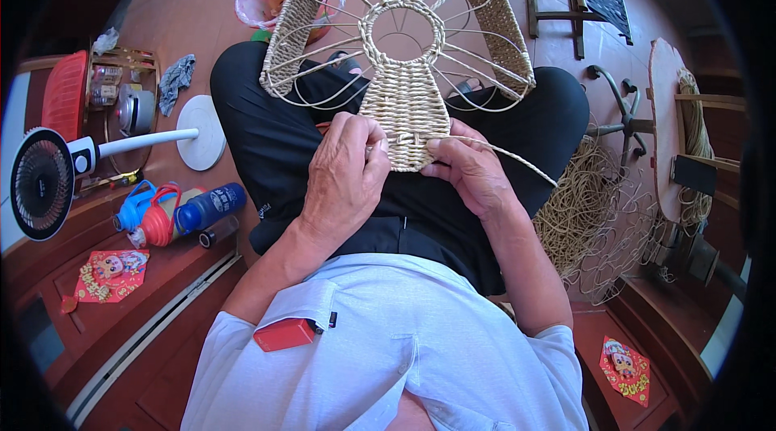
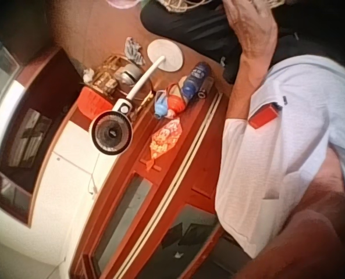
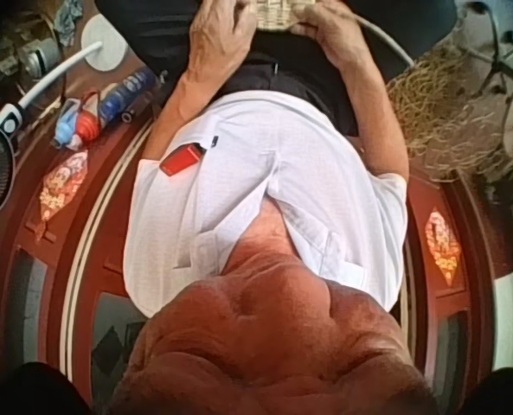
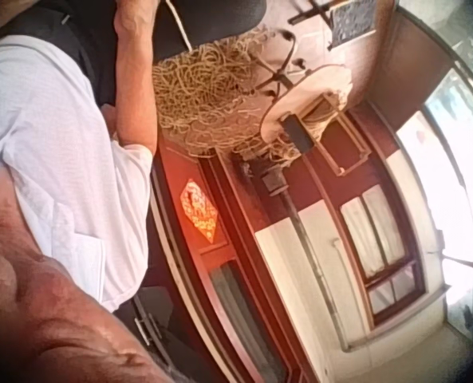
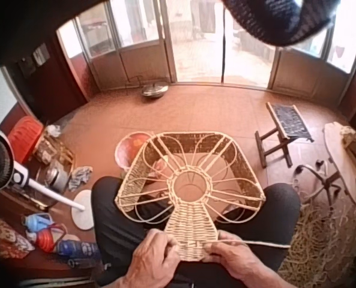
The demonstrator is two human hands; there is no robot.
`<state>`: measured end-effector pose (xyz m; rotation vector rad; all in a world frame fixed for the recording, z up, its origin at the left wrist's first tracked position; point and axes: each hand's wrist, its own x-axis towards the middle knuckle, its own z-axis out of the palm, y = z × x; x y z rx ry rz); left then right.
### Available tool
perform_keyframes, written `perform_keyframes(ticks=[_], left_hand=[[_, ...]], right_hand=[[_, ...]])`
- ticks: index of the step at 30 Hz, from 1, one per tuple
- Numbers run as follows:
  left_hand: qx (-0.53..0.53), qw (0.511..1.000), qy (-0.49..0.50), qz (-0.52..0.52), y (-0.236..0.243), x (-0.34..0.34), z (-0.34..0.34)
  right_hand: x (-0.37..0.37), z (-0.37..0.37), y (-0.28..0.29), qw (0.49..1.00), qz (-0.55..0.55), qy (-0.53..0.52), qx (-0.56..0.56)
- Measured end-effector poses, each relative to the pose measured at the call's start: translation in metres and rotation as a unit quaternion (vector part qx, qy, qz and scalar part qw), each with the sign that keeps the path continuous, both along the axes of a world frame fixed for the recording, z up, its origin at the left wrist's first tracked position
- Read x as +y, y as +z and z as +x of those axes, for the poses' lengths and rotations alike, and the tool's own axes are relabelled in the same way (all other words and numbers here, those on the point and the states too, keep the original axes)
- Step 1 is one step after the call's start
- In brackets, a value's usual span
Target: Weaving a fan-shaped basket frame using straw material.
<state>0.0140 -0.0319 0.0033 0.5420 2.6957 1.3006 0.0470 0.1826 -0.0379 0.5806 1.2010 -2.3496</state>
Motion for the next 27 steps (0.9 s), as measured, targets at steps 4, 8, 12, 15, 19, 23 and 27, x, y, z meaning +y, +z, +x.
perform_keyframes(ticks=[4, 8, 12, 15, 19, 23, 27], left_hand=[[0.035, 0.999, 0.008, -0.003, 0.002, 0.007, -0.002], [0.116, 0.99, -0.025, -0.078, 0.001, 0.013, -0.005], [0.137, 0.987, -0.051, -0.063, -0.005, 0.012, -0.005], [0.177, 0.984, -0.023, -0.026, -0.011, 0.012, -0.003], [0.191, 0.982, -0.004, 0.003, -0.015, 0.013, 0.0], [-0.057, 0.985, 0.079, 0.14, -0.007, 0.011, 0.004], [-0.252, 0.893, 0.083, 0.365, 0.0, 0.002, -0.005]], right_hand=[[0.0, 0.0, -0.005, 1.0, 0.001, -0.003, -0.008], [0.001, 0.0, -0.006, 1.0, -0.014, 0.0, 0.0], [-0.002, 0.002, -0.002, 1.0, -0.016, -0.021, -0.002], [-0.008, 0.007, 0.001, 0.998, 0.019, -0.055, -0.005], [-0.017, 0.016, 0.007, 0.985, 0.148, -0.08, 0.027], [-0.027, 0.025, 0.022, 0.932, 0.347, -0.093, 0.044], [-0.042, 0.03, 0.036, 0.812, 0.534, -0.107, 0.211]])
